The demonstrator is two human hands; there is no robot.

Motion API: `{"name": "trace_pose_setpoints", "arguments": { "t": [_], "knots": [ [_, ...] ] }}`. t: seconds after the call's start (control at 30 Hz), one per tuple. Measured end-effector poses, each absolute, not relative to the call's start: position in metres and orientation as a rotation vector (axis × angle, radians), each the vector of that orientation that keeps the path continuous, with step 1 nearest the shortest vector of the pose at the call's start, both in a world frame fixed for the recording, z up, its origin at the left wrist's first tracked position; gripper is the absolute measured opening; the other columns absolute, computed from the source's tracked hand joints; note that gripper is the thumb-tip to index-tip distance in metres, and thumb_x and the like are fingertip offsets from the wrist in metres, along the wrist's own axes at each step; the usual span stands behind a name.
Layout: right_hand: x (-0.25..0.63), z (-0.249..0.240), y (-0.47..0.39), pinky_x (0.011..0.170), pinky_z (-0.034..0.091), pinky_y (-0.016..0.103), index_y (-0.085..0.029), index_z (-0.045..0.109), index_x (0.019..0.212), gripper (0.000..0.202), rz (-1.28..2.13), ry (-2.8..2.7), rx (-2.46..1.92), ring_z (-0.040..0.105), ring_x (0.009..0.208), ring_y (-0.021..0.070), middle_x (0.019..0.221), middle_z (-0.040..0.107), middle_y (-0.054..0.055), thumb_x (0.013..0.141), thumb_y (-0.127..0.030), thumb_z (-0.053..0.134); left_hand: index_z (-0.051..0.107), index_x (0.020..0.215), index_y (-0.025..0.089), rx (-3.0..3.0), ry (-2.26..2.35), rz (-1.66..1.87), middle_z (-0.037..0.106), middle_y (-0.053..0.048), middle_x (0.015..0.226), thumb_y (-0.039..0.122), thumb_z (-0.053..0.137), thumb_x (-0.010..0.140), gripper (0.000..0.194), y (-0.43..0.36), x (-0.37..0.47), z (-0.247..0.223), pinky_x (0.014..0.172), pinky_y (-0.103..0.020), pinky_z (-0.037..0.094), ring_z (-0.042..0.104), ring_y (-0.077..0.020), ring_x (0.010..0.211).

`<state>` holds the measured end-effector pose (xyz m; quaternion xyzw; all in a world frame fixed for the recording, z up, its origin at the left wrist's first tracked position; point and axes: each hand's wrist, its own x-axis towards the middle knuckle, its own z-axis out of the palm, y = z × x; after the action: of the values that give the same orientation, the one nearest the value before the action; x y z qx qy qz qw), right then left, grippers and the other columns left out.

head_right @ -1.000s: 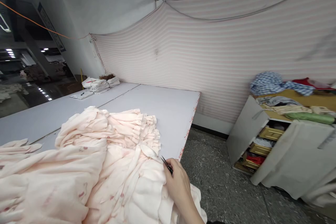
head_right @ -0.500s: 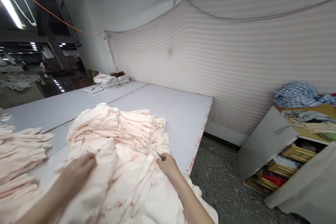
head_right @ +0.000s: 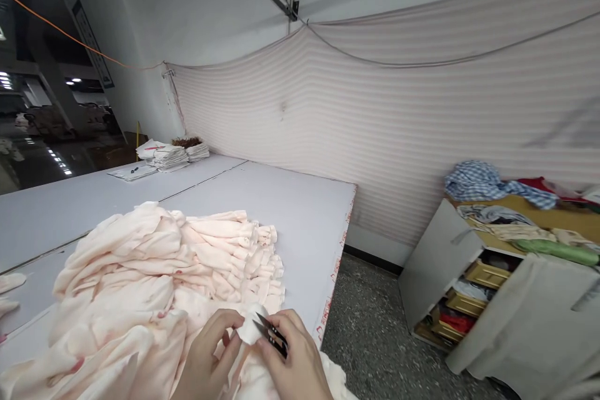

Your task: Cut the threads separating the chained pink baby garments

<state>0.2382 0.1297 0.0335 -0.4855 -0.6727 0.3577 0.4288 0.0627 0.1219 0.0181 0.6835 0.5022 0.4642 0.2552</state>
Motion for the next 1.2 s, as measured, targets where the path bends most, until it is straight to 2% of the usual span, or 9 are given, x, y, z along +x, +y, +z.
{"name": "trace_pose_setpoints", "arguments": {
  "t": [0.1,0.2,0.4,0.57,0.7,0.83,1.2],
  "knots": [
    [0.252,0.042,0.117,0.072,0.051,0.025,-0.023,0.068,0.102,0.025,0.785,-1.833,-1.250,0.067,0.083,0.0198,0.093,0.066,0.006,0.087,-0.039,0.055,0.056,0.086,0.023,1.770,1.362,1.301,0.058,-0.004,0.083,0.031,0.042,0.092,0.017,0.116,0.065,0.012,0.042,-0.021,0.037,0.052,-0.0147,0.060],
    [0.254,0.049,0.109,0.072,0.052,0.023,-0.024,0.067,0.110,0.030,0.770,-1.993,-1.284,0.069,0.085,0.0192,0.097,0.069,0.006,0.090,-0.041,0.052,0.057,0.083,0.023,1.719,1.353,1.332,0.058,-0.002,0.080,0.034,0.046,0.091,0.017,0.113,0.066,0.011,0.042,-0.019,0.038,0.052,-0.0139,0.060],
    [0.245,0.049,0.107,0.071,0.052,0.024,-0.024,0.069,0.106,0.029,0.677,-1.975,-1.350,0.070,0.085,0.0200,0.096,0.072,0.004,0.092,-0.039,0.048,0.058,0.079,0.023,1.735,1.387,1.335,0.058,-0.003,0.077,0.034,0.050,0.090,0.018,0.107,0.068,0.025,0.040,-0.019,0.034,0.054,-0.0147,0.063],
    [0.247,0.047,0.108,0.077,0.052,0.026,-0.021,0.070,0.105,0.030,0.803,-1.890,-1.318,0.069,0.090,0.0220,0.098,0.073,0.007,0.089,-0.041,0.053,0.060,0.075,0.021,1.620,1.324,1.376,0.059,-0.003,0.075,0.038,0.053,0.088,0.022,0.105,0.067,0.028,0.050,-0.020,0.043,0.058,-0.0161,0.067],
    [0.241,0.047,0.110,0.079,0.052,0.029,-0.020,0.072,0.105,0.029,0.869,-1.888,-1.279,0.069,0.091,0.0235,0.100,0.073,0.008,0.088,-0.037,0.057,0.059,0.072,0.020,1.148,1.127,1.452,0.057,0.001,0.066,0.042,0.068,0.077,0.024,0.107,0.072,0.020,0.054,-0.019,0.043,0.054,-0.0128,0.061],
    [0.236,0.044,0.112,0.081,0.051,0.030,-0.020,0.072,0.107,0.029,0.873,-1.867,-1.255,0.068,0.095,0.0245,0.103,0.073,0.008,0.087,-0.036,0.058,0.055,0.070,0.020,0.676,0.879,1.441,0.063,0.002,0.062,0.036,0.082,0.062,0.033,0.106,0.081,0.020,0.055,-0.019,0.043,0.055,-0.0106,0.056],
    [0.241,0.048,0.110,0.075,0.052,0.026,-0.025,0.074,0.100,0.026,0.817,-1.863,-1.242,0.070,0.089,0.0216,0.095,0.074,0.005,0.089,-0.038,0.054,0.057,0.064,0.017,0.598,0.983,1.408,0.065,0.001,0.053,0.039,0.087,0.053,0.039,0.099,0.088,0.027,0.047,-0.018,0.038,0.052,-0.0082,0.044]
  ]
}}
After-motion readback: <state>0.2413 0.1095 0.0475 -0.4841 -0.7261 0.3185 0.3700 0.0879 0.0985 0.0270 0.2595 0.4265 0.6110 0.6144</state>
